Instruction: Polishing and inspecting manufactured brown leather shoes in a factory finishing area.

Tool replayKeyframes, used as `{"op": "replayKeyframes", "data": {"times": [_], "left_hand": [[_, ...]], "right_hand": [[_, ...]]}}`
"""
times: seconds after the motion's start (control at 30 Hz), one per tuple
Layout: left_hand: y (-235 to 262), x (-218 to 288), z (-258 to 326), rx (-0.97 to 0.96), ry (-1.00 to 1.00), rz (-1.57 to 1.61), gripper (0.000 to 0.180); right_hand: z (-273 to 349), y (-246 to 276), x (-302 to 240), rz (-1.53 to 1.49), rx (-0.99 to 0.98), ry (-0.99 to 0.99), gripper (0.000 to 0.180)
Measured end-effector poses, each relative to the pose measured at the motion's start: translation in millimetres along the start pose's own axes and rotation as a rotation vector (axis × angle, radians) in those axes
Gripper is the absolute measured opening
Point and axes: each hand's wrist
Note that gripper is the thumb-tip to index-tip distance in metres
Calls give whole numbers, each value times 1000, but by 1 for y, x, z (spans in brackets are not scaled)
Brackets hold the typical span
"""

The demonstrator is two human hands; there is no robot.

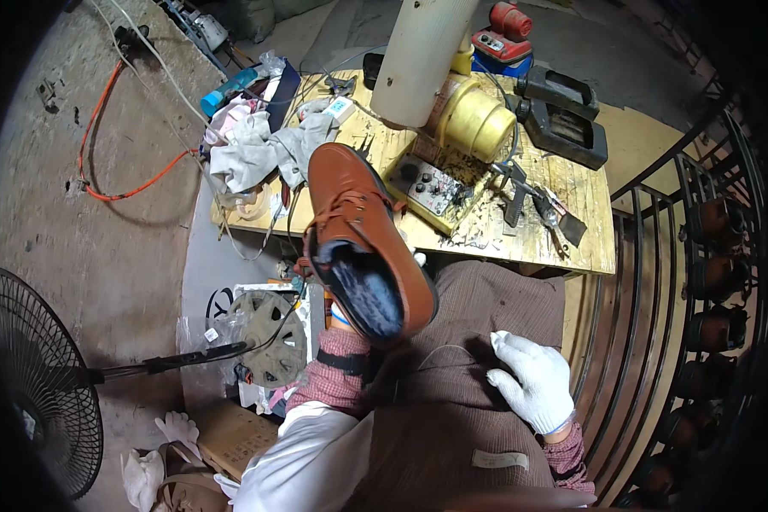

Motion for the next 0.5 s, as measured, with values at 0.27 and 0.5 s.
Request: {"op": "replayKeyframes", "data": {"times": [0.27, 0.5], "left_hand": [[-67, 1, 4, 171, -173, -448, 77], [-101, 10, -22, 249, -395, -658, 66]], "right_hand": [[12, -4, -2, 12, -11, -17, 43], [39, -10, 12, 42, 24, -149, 41]]}}
Point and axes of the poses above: each hand's wrist, its own z-axis away from the middle knuckle, its own y-axis out of the back of the hand, x = y × z, and after that the axes turned 10 degrees about x, right-handed
